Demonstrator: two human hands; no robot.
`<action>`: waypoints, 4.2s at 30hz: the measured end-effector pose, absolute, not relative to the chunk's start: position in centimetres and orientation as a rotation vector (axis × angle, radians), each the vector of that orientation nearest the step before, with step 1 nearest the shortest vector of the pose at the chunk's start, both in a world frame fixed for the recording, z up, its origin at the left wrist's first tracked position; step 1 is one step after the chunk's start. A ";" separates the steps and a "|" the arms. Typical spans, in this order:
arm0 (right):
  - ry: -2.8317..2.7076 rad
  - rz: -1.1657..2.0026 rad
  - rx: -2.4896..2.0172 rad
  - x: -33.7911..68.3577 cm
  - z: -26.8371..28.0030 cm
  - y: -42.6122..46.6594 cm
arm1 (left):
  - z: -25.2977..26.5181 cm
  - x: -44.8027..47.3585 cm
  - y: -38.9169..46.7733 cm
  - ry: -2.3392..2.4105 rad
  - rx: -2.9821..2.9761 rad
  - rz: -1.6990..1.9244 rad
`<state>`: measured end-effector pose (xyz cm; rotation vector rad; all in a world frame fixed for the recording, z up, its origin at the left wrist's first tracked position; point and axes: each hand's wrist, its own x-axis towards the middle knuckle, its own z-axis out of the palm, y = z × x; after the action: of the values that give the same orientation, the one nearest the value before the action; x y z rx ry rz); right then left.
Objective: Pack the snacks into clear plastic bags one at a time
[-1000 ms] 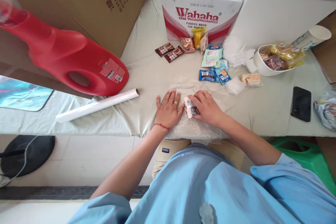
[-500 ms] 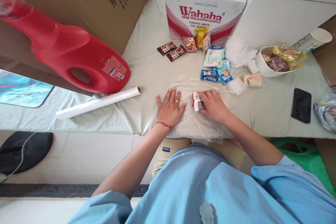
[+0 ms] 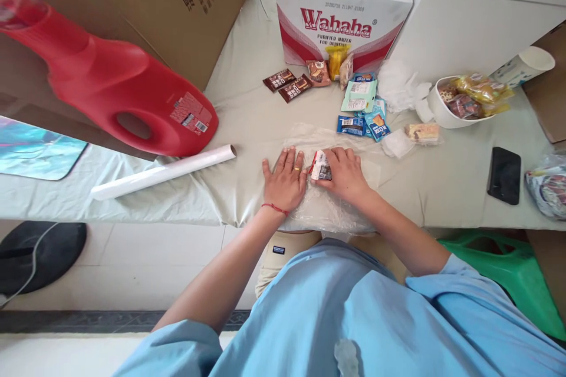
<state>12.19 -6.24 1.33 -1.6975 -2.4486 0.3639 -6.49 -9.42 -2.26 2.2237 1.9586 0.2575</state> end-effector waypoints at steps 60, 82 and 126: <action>-2.643 0.312 -1.364 12.5 2.1 -8.2 | -1.1 -10.2 -10.7 1.997 2.188 0.366; -2.147 0.892 -1.204 23.0 3.2 -13.0 | 3.6 -16.8 -9.2 1.400 1.829 0.434; -2.498 0.392 -1.558 15.2 2.2 1.7 | -0.1 -2.4 -10.8 1.564 2.433 0.578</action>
<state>15.17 1.73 2.22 -1.5584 -2.4979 0.3919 -2.39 -10.79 -0.13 2.4328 1.5638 0.5780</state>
